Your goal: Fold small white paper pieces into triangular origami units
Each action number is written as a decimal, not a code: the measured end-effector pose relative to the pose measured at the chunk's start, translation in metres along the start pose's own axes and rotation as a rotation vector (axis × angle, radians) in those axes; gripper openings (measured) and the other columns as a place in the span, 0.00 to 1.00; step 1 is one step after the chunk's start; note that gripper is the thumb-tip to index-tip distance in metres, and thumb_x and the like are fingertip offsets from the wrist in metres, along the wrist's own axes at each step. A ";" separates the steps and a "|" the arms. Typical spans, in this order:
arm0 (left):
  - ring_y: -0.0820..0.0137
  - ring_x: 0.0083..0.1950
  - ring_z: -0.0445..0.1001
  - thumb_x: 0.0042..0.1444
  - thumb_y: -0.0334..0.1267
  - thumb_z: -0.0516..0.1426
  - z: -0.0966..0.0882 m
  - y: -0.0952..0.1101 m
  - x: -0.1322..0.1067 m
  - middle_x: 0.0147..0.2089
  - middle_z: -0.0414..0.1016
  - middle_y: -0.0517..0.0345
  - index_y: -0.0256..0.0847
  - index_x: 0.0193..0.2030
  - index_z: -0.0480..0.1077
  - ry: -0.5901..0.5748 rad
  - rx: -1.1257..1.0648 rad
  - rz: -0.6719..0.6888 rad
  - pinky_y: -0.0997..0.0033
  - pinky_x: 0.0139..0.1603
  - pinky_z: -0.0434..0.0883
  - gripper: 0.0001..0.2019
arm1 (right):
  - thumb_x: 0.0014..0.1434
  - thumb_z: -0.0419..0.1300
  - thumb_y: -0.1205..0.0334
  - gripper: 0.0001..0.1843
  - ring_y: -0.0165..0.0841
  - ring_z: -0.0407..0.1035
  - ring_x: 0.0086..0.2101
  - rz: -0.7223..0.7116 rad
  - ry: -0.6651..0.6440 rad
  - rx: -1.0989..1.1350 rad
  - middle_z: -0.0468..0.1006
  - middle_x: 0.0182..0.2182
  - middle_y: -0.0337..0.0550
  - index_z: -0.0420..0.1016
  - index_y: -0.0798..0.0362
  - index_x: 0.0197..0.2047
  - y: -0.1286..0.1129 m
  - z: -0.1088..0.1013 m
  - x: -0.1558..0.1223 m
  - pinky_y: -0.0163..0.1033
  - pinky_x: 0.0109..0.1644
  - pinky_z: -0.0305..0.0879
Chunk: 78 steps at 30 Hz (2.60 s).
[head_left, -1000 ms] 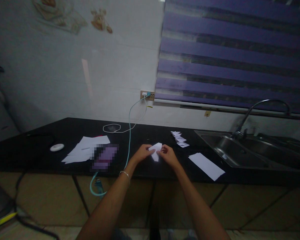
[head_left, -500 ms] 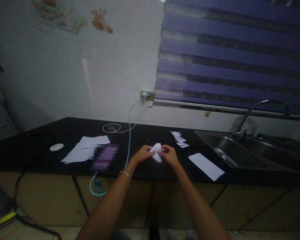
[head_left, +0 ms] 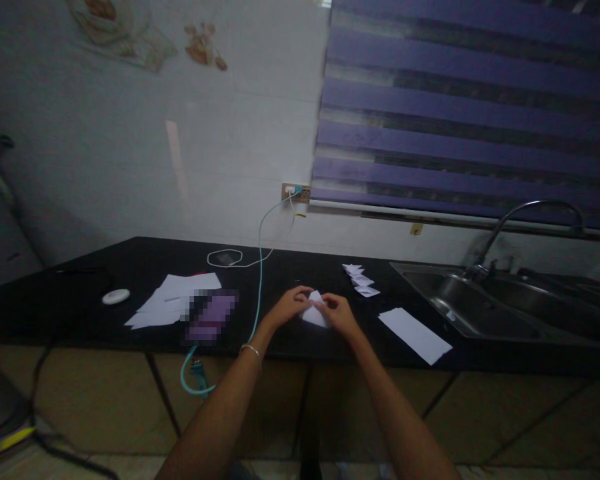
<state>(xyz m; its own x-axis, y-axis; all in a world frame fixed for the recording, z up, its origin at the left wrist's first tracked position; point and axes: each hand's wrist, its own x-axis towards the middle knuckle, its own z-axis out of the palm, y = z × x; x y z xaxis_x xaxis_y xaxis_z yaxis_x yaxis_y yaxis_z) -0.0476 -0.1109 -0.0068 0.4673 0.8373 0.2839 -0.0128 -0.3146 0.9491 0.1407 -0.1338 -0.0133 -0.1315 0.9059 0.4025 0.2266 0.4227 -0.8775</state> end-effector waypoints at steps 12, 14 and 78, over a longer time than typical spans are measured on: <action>0.73 0.33 0.70 0.49 0.43 0.62 -0.003 -0.009 0.005 0.35 0.72 0.57 0.36 0.43 0.69 0.096 0.049 0.094 0.75 0.33 0.65 0.17 | 0.48 0.67 0.54 0.15 0.35 0.70 0.31 0.057 -0.070 -0.016 0.78 0.30 0.42 0.80 0.56 0.36 -0.006 -0.001 -0.002 0.38 0.36 0.64; 0.73 0.33 0.70 0.50 0.44 0.62 -0.003 -0.010 0.006 0.35 0.72 0.58 0.37 0.43 0.69 0.132 0.060 0.096 0.75 0.32 0.65 0.16 | 0.48 0.67 0.53 0.16 0.35 0.70 0.32 0.043 -0.054 -0.016 0.77 0.32 0.43 0.79 0.55 0.38 -0.006 -0.001 -0.001 0.38 0.38 0.65; 0.76 0.24 0.67 0.47 0.45 0.64 -0.005 -0.005 0.002 0.24 0.71 0.61 0.32 0.34 0.75 0.000 0.173 0.073 0.77 0.25 0.61 0.16 | 0.40 0.71 0.49 0.20 0.32 0.68 0.26 0.074 0.042 0.078 0.78 0.25 0.41 0.79 0.56 0.31 0.010 -0.005 0.004 0.35 0.30 0.62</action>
<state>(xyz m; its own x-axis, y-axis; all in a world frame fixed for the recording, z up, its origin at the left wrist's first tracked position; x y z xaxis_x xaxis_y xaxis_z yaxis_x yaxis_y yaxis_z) -0.0510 -0.1050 -0.0100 0.4703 0.8097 0.3510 0.1053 -0.4463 0.8886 0.1469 -0.1256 -0.0186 -0.0764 0.9354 0.3453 0.1580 0.3533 -0.9221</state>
